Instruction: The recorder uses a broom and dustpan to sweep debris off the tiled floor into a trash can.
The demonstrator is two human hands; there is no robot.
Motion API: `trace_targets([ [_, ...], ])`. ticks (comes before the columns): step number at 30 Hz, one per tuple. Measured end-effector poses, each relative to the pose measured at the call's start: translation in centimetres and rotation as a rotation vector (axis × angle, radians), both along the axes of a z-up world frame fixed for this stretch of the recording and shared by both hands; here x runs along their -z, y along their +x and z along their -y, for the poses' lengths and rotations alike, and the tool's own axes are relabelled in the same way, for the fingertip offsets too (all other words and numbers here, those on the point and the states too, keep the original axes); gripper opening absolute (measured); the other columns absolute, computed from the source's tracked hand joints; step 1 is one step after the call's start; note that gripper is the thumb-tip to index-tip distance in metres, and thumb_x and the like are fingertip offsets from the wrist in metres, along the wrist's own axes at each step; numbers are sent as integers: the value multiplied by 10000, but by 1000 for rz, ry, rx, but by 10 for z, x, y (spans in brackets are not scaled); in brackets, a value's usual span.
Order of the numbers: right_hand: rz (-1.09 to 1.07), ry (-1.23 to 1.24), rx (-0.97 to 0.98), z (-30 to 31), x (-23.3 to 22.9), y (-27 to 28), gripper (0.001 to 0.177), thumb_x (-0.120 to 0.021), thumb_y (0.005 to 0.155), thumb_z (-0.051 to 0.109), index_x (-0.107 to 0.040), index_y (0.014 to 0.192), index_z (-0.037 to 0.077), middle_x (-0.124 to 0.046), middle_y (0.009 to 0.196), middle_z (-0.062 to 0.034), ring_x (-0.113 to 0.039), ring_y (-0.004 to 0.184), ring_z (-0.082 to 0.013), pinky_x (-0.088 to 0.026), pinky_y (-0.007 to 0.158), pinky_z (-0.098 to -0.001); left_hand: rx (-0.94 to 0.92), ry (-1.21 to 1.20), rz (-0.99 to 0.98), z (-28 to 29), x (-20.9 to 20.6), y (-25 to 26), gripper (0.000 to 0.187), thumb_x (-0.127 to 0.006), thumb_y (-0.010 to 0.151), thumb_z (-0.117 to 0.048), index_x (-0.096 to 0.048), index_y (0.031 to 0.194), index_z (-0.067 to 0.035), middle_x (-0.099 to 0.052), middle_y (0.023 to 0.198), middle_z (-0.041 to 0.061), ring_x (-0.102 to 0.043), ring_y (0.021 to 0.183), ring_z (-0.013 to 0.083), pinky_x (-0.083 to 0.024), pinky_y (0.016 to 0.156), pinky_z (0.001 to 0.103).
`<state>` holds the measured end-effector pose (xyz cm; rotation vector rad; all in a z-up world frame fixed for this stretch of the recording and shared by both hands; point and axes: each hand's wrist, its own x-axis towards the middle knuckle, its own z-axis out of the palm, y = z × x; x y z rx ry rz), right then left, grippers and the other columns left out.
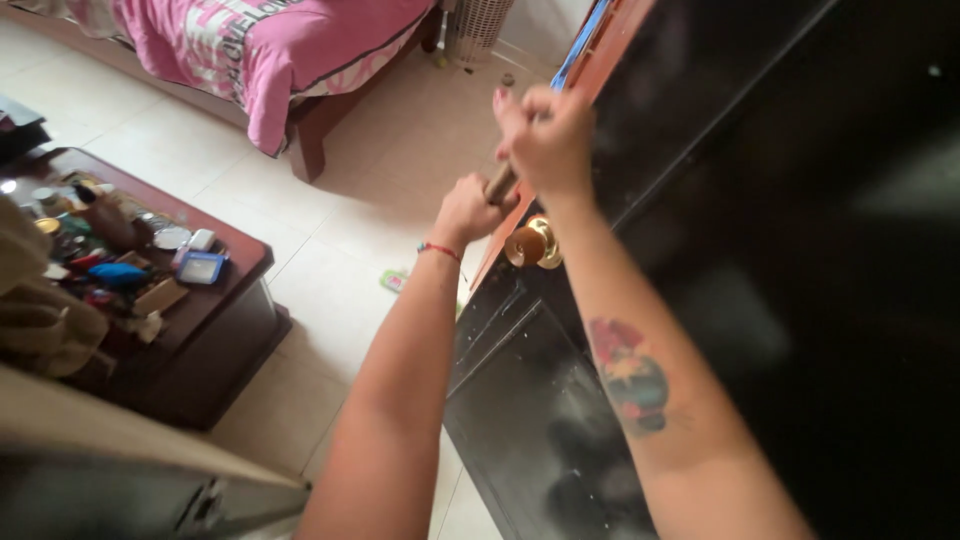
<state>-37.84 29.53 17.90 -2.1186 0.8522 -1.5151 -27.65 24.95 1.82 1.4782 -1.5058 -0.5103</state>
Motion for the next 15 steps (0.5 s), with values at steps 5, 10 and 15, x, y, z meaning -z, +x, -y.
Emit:
trace_targets([
  [5, 117, 80, -157, -2, -46, -1, 439, -712, 949, 134, -566, 544, 47, -596, 488, -58, -636, 417, -142, -508, 432, -286, -40, 25, 40, -45, -58, 6, 458, -766, 788, -493, -720, 794, -38, -718, 812, 208, -713, 823, 400, -555, 764, 474],
  [10, 230, 181, -341, -31, -61, -2, 404, -686, 920, 51, -491, 566, 45, -522, 491, -53, -552, 382, -155, -496, 397, -327, -11, 89, 119, -101, -77, 9, 457, -740, 776, -535, -742, 771, -78, -731, 746, 167, -736, 802, 353, -555, 761, 454],
  [15, 294, 70, -508, -67, -73, -20, 211, -737, 932, 38, -586, 786, 47, -561, 595, -27, -566, 429, -156, -538, 464, -342, -123, -82, 241, -138, -102, -9, 497, -707, 878, -530, -711, 730, -55, -697, 738, 180, -696, 745, 386, -550, 727, 480],
])
